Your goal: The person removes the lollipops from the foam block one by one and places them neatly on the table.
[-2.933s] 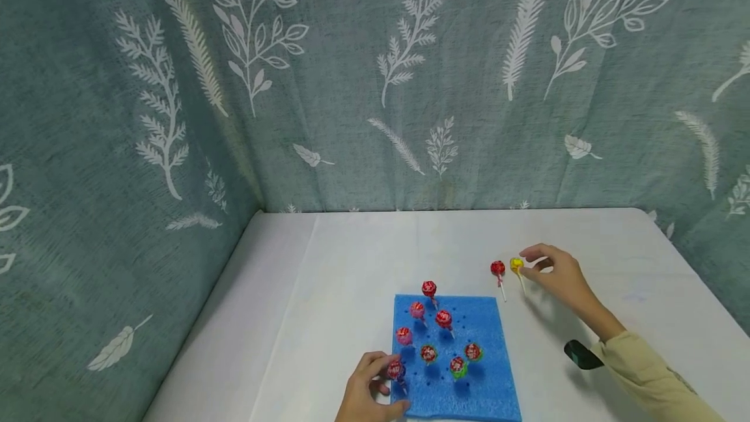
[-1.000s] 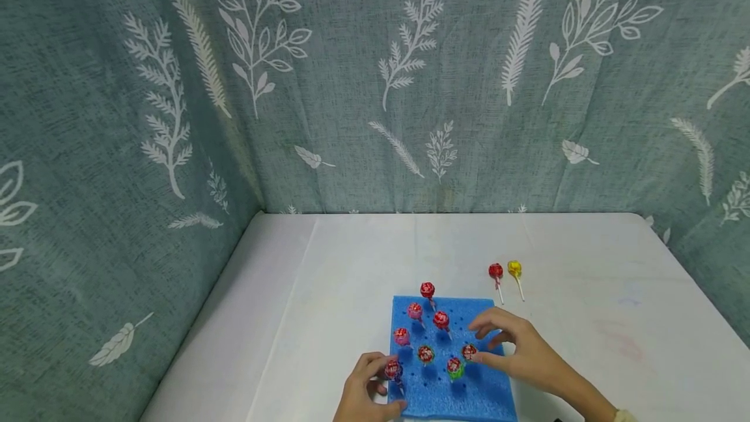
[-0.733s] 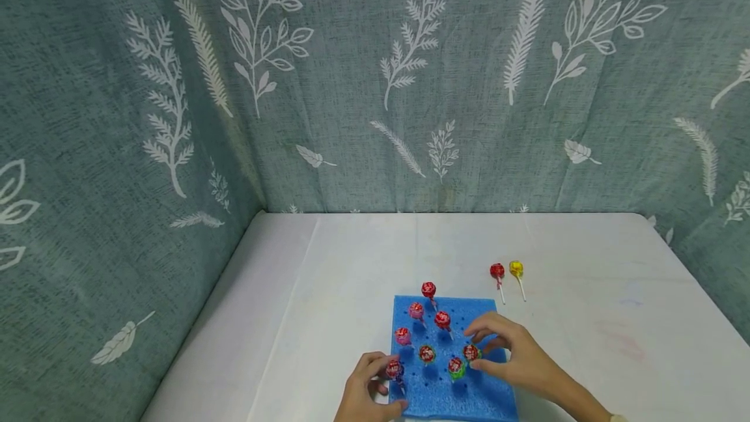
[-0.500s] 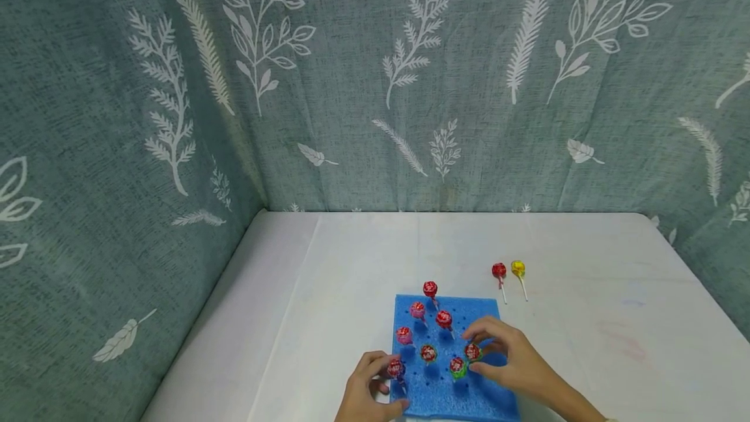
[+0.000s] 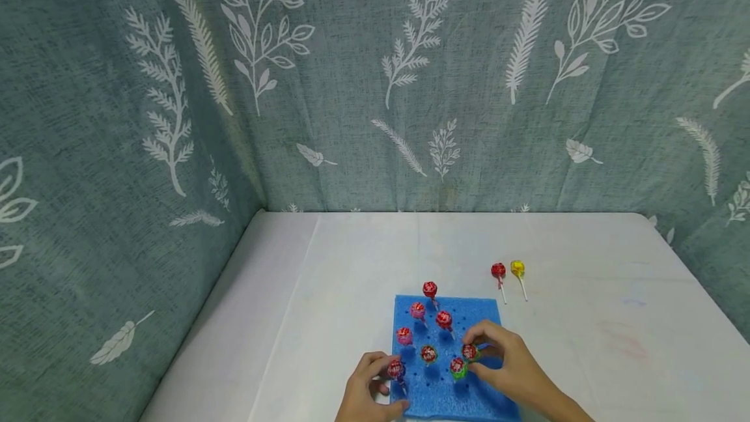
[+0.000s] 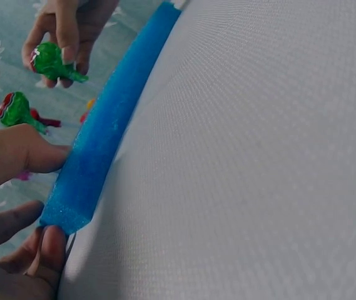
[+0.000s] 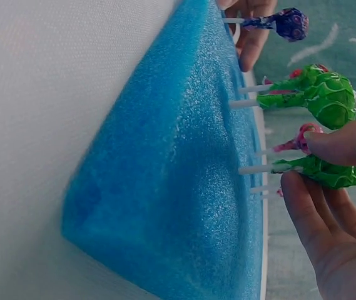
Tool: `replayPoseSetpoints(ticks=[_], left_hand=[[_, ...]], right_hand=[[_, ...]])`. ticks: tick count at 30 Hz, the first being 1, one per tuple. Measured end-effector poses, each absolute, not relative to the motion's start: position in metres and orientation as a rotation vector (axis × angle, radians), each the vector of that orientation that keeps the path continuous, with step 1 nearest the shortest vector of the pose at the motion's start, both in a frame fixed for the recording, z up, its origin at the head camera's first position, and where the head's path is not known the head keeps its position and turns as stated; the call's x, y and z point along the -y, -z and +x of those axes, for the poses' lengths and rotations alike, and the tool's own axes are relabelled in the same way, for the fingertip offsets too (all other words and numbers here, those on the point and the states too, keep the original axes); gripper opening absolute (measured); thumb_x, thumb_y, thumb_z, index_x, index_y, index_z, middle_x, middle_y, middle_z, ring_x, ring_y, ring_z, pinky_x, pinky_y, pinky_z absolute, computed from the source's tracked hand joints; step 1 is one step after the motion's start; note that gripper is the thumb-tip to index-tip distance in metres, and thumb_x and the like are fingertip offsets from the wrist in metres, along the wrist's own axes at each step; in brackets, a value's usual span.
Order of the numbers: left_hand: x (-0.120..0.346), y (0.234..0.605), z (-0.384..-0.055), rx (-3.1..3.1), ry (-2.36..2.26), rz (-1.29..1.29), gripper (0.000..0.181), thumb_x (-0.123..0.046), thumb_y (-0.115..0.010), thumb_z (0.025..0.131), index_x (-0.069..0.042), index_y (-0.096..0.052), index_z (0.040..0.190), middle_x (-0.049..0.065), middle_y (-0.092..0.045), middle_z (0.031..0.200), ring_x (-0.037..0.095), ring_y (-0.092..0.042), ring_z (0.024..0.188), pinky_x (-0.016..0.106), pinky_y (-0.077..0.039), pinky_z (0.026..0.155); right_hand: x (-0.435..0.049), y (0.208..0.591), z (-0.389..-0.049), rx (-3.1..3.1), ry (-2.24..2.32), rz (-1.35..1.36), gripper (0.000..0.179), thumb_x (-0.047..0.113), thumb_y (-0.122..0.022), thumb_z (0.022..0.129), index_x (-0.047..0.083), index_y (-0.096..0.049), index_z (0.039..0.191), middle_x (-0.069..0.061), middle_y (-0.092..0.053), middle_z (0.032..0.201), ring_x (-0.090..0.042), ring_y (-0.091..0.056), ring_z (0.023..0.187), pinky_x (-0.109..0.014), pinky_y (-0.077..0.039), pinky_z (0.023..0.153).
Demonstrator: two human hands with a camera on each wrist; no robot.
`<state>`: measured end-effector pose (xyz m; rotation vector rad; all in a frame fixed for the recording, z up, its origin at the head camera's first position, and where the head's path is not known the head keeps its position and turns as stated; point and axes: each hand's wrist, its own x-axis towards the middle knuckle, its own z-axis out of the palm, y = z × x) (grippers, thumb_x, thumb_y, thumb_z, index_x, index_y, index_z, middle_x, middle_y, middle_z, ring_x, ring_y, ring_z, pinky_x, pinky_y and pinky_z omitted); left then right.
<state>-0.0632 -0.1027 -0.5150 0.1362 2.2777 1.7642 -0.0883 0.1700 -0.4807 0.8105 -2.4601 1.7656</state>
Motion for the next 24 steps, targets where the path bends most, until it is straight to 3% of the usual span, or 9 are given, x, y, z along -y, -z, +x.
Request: replayPoseSetpoints(ticks=[10, 24], left_hand=[[0.102, 0.514, -0.062, -2.290, -1.746, 0.116, 0.061, -0.008, -0.083, 0.067, -0.001, -0.060, 0.122, 0.007, -0.045, 0.115, 0.019, -0.048, 0.087, 0.020, -0.045, 0.069], [0.102, 0.513, -0.062, -2.294, -1.739, 0.120, 0.061, -0.008, -0.082, 0.067, 0.000, -0.059, 0.123, 0.007, -0.045, 0.115, 0.019, -0.048, 0.086, 0.020, -0.045, 0.068]], right_hand=[[-0.170, 0.484, -0.087, 2.434, -1.775, 0.808, 0.031, -0.008, -0.071, 0.076, 0.003, -0.059, 0.102, -0.010, -0.059, 0.098, -0.013, -0.060, 0.088, -0.031, -0.054, 0.071], [-0.168, 0.471, -0.085, 2.362, -1.731, 0.814, 0.029, -0.003, -0.072, 0.079, 0.007, -0.060, 0.103, -0.011, -0.060, 0.099, -0.014, -0.061, 0.088, -0.030, -0.054, 0.071]])
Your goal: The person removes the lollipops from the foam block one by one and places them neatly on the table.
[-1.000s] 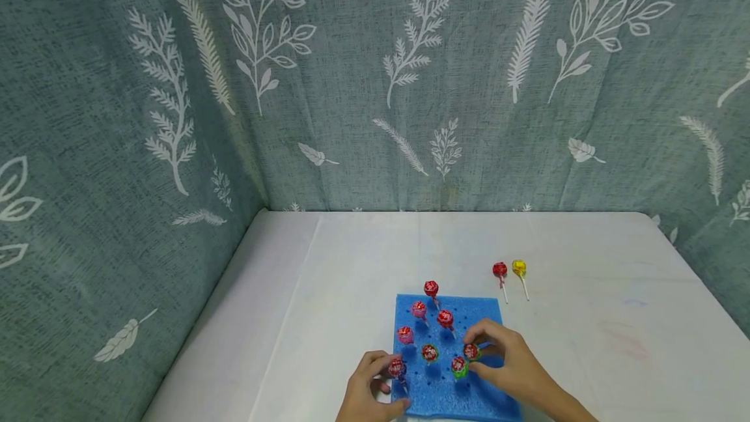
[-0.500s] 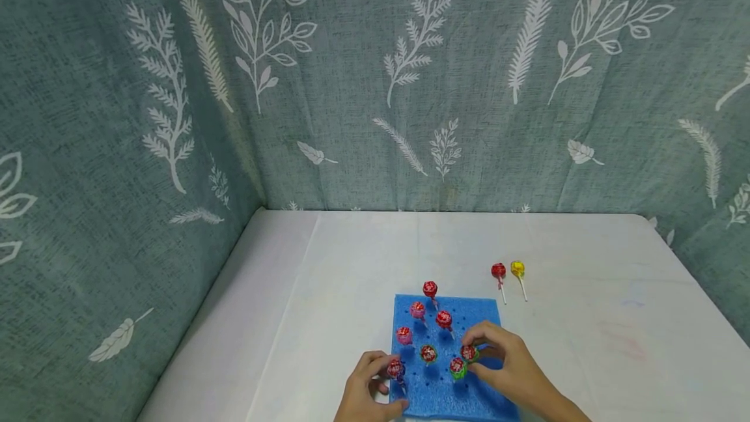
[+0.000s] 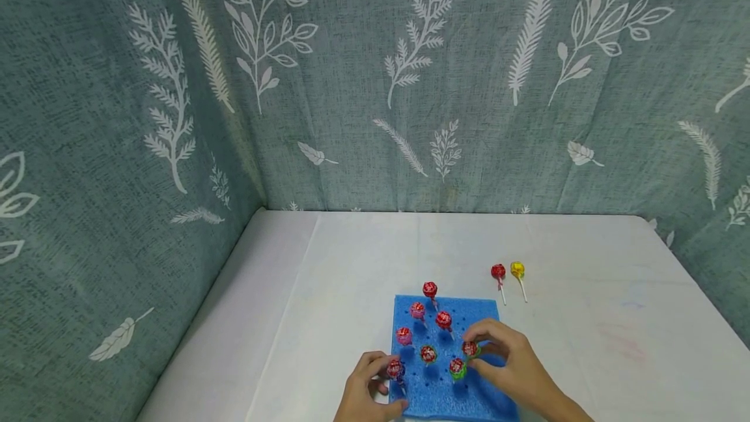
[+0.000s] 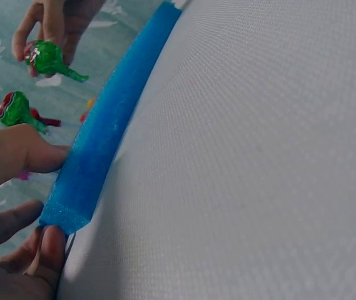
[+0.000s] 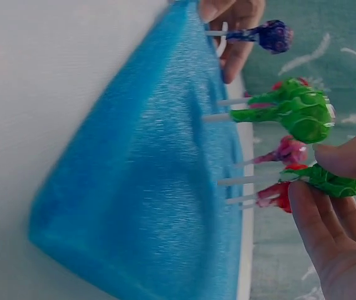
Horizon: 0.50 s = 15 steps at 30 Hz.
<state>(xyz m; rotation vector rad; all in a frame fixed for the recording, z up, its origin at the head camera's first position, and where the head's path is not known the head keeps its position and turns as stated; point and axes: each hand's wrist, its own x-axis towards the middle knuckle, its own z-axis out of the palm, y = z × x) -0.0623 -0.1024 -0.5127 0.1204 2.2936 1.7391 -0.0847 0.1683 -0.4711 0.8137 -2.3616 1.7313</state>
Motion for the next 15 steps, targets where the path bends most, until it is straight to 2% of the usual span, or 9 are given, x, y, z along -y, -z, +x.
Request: replayPoseSetpoints(ticks=[5, 15], left_hand=[[0.103, 0.513, -0.063, -2.292, -1.745, 0.115, 0.060, -0.008, -0.082, 0.067, 0.000, -0.059, 0.122, 0.008, -0.045, 0.116, 0.019, -0.048, 0.086, 0.021, -0.045, 0.068], [0.102, 0.515, -0.062, -2.300, -1.744, 0.119, 0.061, -0.009, -0.083, 0.067, -0.001, -0.060, 0.122, 0.007, -0.045, 0.115, 0.019, -0.048, 0.087, 0.020, -0.046, 0.069]], right_hand=[[-0.170, 0.463, -0.086, 2.309, -1.733, 0.825, 0.033, -0.004, -0.072, 0.078, 0.012, -0.061, 0.105, -0.006, -0.060, 0.101, -0.015, -0.061, 0.088, -0.031, -0.054, 0.070], [-0.177, 0.451, -0.087, 2.318, -1.674, 0.760, 0.037, -0.007, -0.074, 0.075, 0.012, -0.061, 0.105, -0.004, -0.060, 0.101, -0.014, -0.062, 0.087, -0.029, -0.054, 0.072]])
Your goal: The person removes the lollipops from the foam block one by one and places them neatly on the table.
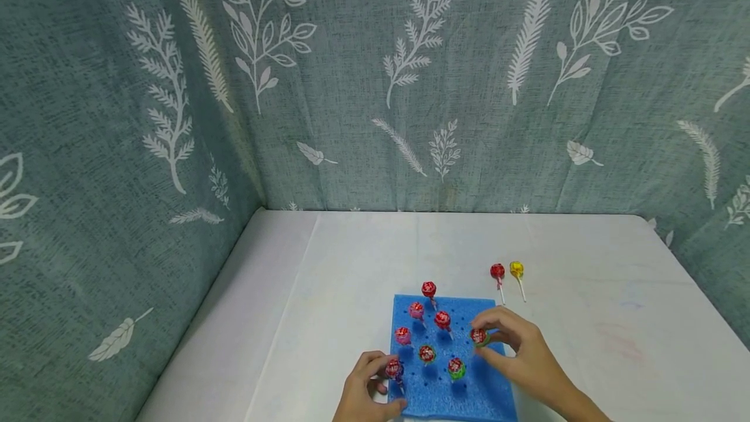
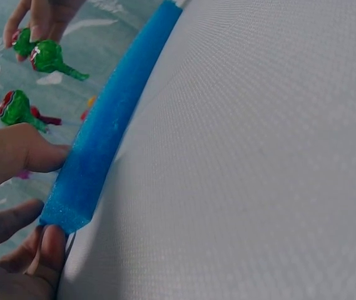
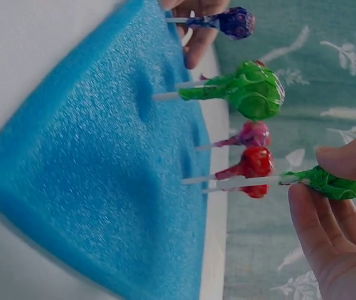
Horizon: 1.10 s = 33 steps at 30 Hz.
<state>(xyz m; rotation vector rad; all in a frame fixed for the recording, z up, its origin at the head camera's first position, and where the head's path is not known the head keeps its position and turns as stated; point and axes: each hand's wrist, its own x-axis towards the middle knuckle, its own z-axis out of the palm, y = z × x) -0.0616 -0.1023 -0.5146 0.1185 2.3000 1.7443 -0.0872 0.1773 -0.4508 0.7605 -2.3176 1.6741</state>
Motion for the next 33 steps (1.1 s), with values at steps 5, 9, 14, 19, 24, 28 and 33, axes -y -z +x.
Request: replayPoseSetpoints(ticks=[5, 9, 14, 19, 24, 28, 33], left_hand=[[0.102, 0.514, -0.061, -2.302, -1.748, 0.116, 0.061, -0.008, -0.083, 0.067, 0.000, -0.060, 0.122, 0.007, -0.045, 0.114, 0.019, -0.048, 0.086, 0.020, -0.045, 0.069], [0.101, 0.514, -0.061, -2.304, -1.745, 0.112, 0.061, -0.009, -0.083, 0.067, 0.000, -0.060, 0.123, 0.007, -0.045, 0.114, 0.019, -0.048, 0.086, 0.019, -0.045, 0.069], [0.101, 0.515, -0.061, -2.303, -1.749, 0.114, 0.061, -0.008, -0.083, 0.067, -0.001, -0.060, 0.123, 0.007, -0.045, 0.114, 0.019, -0.048, 0.088, 0.019, -0.045, 0.069], [0.100, 0.514, -0.061, -2.317, -1.735, 0.095, 0.061, -0.008, -0.083, 0.066, 0.000, -0.060, 0.122, 0.007, -0.045, 0.114, 0.019, -0.048, 0.088, 0.020, -0.046, 0.069], [0.099, 0.513, -0.061, -2.326, -1.730, 0.090, 0.061, -0.006, -0.082, 0.065, 0.000, -0.060, 0.122, 0.008, -0.046, 0.114, 0.020, -0.048, 0.089, 0.021, -0.046, 0.069], [0.099, 0.512, -0.060, -2.325, -1.728, 0.088, 0.060, -0.005, -0.082, 0.066, 0.001, -0.060, 0.122, 0.008, -0.046, 0.114, 0.020, -0.048, 0.089, 0.020, -0.045, 0.069], [0.099, 0.512, -0.059, -2.332, -1.724, 0.086, 0.060, -0.006, -0.082, 0.066, 0.001, -0.060, 0.122, 0.008, -0.046, 0.113, 0.020, -0.048, 0.089, 0.020, -0.045, 0.069]], right_hand=[[-0.182, 0.448, -0.090, 2.306, -1.669, 0.744, 0.037, -0.007, -0.073, 0.076, 0.010, -0.061, 0.106, -0.003, -0.060, 0.100, -0.015, -0.062, 0.087, -0.029, -0.054, 0.072], [-0.186, 0.445, -0.092, 2.293, -1.644, 0.733, 0.038, -0.009, -0.073, 0.075, 0.010, -0.061, 0.106, -0.004, -0.060, 0.100, -0.015, -0.062, 0.087, -0.027, -0.054, 0.072], [-0.192, 0.443, -0.094, 2.298, -1.632, 0.715, 0.038, -0.009, -0.073, 0.075, 0.009, -0.061, 0.106, -0.006, -0.061, 0.101, -0.014, -0.062, 0.088, -0.027, -0.053, 0.073], [-0.197, 0.442, -0.096, 2.332, -1.604, 0.634, 0.040, -0.009, -0.075, 0.073, 0.010, -0.061, 0.105, -0.006, -0.061, 0.099, -0.013, -0.062, 0.087, -0.025, -0.053, 0.073], [-0.200, 0.442, -0.098, 2.332, -1.591, 0.608, 0.040, -0.010, -0.074, 0.073, 0.010, -0.061, 0.105, -0.005, -0.061, 0.098, -0.014, -0.063, 0.086, -0.026, -0.053, 0.073], [-0.205, 0.441, -0.101, 2.298, -1.574, 0.640, 0.041, -0.013, -0.073, 0.072, 0.006, -0.061, 0.106, -0.007, -0.061, 0.098, -0.014, -0.063, 0.086, -0.025, -0.053, 0.072], [-0.211, 0.438, -0.105, 2.284, -1.541, 0.604, 0.043, -0.016, -0.073, 0.070, 0.002, -0.061, 0.107, -0.009, -0.062, 0.097, -0.012, -0.062, 0.087, -0.022, -0.052, 0.072]])
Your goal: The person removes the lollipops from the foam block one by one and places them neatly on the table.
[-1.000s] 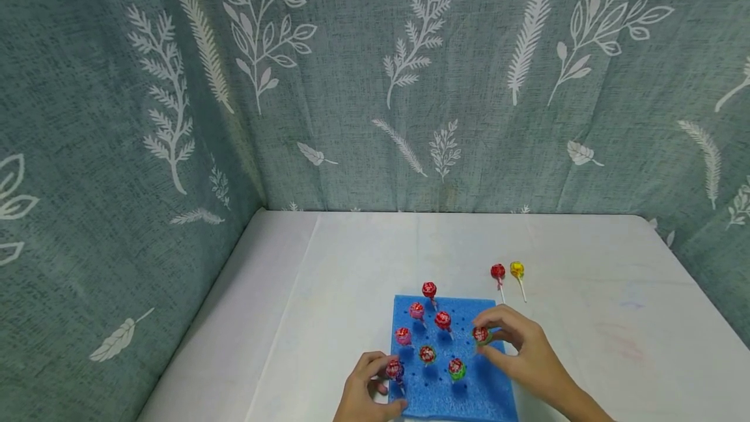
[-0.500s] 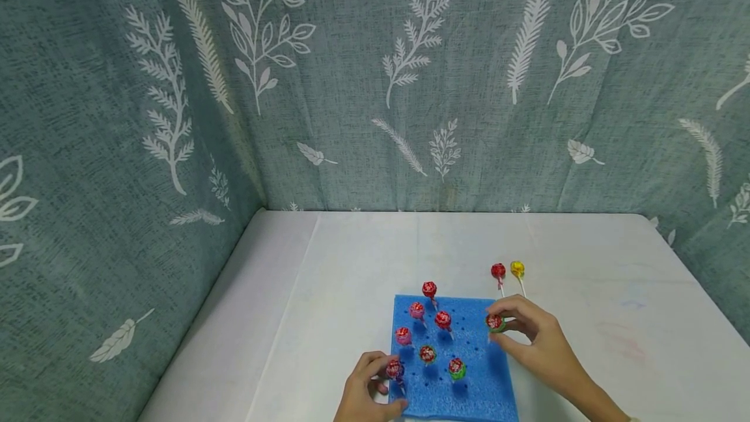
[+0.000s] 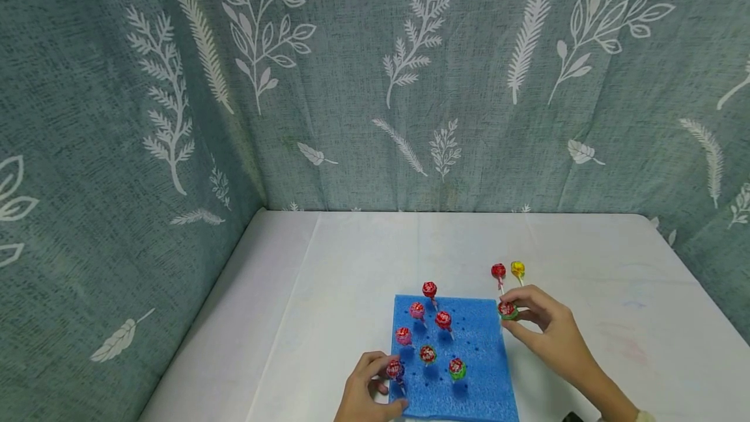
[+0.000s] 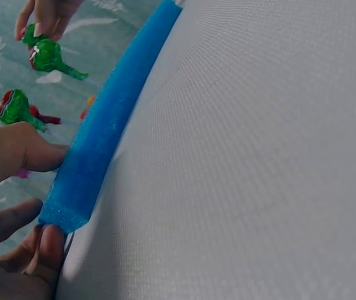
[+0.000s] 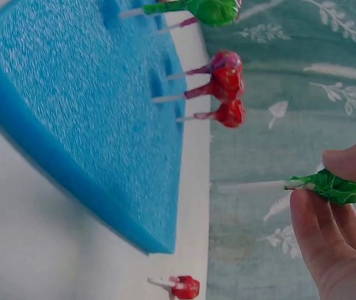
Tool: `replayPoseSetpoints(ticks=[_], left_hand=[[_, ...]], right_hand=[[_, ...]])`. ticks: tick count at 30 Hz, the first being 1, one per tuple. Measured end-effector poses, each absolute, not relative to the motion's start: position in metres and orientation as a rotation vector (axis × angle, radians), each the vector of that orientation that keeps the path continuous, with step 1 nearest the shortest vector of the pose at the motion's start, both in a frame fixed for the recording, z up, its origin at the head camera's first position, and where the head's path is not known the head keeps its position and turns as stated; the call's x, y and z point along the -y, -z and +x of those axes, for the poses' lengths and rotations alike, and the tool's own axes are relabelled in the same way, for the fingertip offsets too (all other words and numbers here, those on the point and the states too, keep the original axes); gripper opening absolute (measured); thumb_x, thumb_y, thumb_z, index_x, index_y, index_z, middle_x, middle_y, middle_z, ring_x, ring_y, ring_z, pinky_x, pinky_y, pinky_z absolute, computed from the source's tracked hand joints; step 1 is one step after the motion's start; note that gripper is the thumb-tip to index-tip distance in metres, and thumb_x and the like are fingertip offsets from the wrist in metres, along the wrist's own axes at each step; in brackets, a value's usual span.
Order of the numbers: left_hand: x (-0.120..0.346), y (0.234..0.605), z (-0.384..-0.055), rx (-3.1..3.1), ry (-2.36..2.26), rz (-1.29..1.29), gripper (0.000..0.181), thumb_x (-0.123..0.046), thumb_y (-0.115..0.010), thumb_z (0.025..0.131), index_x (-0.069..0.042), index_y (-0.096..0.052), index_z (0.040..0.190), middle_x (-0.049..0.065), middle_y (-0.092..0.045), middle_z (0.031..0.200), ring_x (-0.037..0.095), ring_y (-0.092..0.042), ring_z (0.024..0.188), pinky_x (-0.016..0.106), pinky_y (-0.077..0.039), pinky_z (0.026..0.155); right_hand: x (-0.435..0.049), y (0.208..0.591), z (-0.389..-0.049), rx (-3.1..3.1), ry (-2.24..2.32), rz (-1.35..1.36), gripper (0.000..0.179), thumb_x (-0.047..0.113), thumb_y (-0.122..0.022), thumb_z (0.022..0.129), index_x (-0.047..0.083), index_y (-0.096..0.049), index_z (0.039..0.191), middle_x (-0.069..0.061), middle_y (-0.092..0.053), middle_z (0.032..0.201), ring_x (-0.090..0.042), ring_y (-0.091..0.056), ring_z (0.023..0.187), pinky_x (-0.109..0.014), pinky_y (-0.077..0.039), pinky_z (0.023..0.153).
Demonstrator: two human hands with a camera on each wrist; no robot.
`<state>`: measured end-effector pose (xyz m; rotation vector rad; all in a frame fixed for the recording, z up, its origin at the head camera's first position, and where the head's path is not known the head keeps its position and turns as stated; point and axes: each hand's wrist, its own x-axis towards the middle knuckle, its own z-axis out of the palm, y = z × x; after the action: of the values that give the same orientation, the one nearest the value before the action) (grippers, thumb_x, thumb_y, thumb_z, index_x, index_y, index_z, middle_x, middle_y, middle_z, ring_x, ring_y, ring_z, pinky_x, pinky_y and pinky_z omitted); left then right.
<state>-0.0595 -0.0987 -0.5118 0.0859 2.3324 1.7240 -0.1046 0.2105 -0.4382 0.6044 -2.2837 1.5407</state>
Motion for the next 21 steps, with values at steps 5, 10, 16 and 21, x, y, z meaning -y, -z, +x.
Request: replayPoseSetpoints(ticks=[5, 10, 16, 21], left_hand=[[0.099, 0.512, -0.060, -2.330, -1.725, 0.082, 0.060, -0.006, -0.082, 0.066, 0.001, -0.060, 0.122, 0.008, -0.046, 0.113, 0.020, -0.048, 0.088, 0.020, -0.045, 0.069], [0.099, 0.513, -0.060, -2.323, -1.731, 0.087, 0.060, -0.007, -0.082, 0.066, 0.001, -0.060, 0.122, 0.008, -0.046, 0.113, 0.020, -0.048, 0.088, 0.020, -0.045, 0.069], [0.099, 0.514, -0.060, -2.338, -1.724, 0.091, 0.060, -0.008, -0.082, 0.066, 0.001, -0.060, 0.122, 0.008, -0.046, 0.113, 0.019, -0.049, 0.087, 0.019, -0.045, 0.069], [0.099, 0.513, -0.060, -2.335, -1.724, 0.086, 0.060, -0.007, -0.082, 0.067, 0.001, -0.060, 0.122, 0.008, -0.046, 0.113, 0.020, -0.049, 0.088, 0.019, -0.045, 0.069]], right_hand=[[-0.218, 0.437, -0.109, 2.282, -1.518, 0.587, 0.046, -0.017, -0.074, 0.069, 0.005, -0.061, 0.107, -0.010, -0.063, 0.097, -0.010, -0.062, 0.088, -0.022, -0.052, 0.071], [-0.223, 0.436, -0.112, 2.304, -1.493, 0.543, 0.045, -0.015, -0.073, 0.070, 0.005, -0.061, 0.108, -0.009, -0.063, 0.099, -0.011, -0.063, 0.087, -0.022, -0.052, 0.071], [-0.230, 0.438, -0.116, 2.328, -1.457, 0.498, 0.043, -0.014, -0.073, 0.071, 0.005, -0.062, 0.109, -0.006, -0.062, 0.102, -0.008, -0.062, 0.089, -0.020, -0.051, 0.071], [-0.236, 0.439, -0.120, 2.311, -1.465, 0.493, 0.044, -0.015, -0.073, 0.071, 0.003, -0.062, 0.109, -0.012, -0.062, 0.101, -0.008, -0.061, 0.089, -0.020, -0.051, 0.071]])
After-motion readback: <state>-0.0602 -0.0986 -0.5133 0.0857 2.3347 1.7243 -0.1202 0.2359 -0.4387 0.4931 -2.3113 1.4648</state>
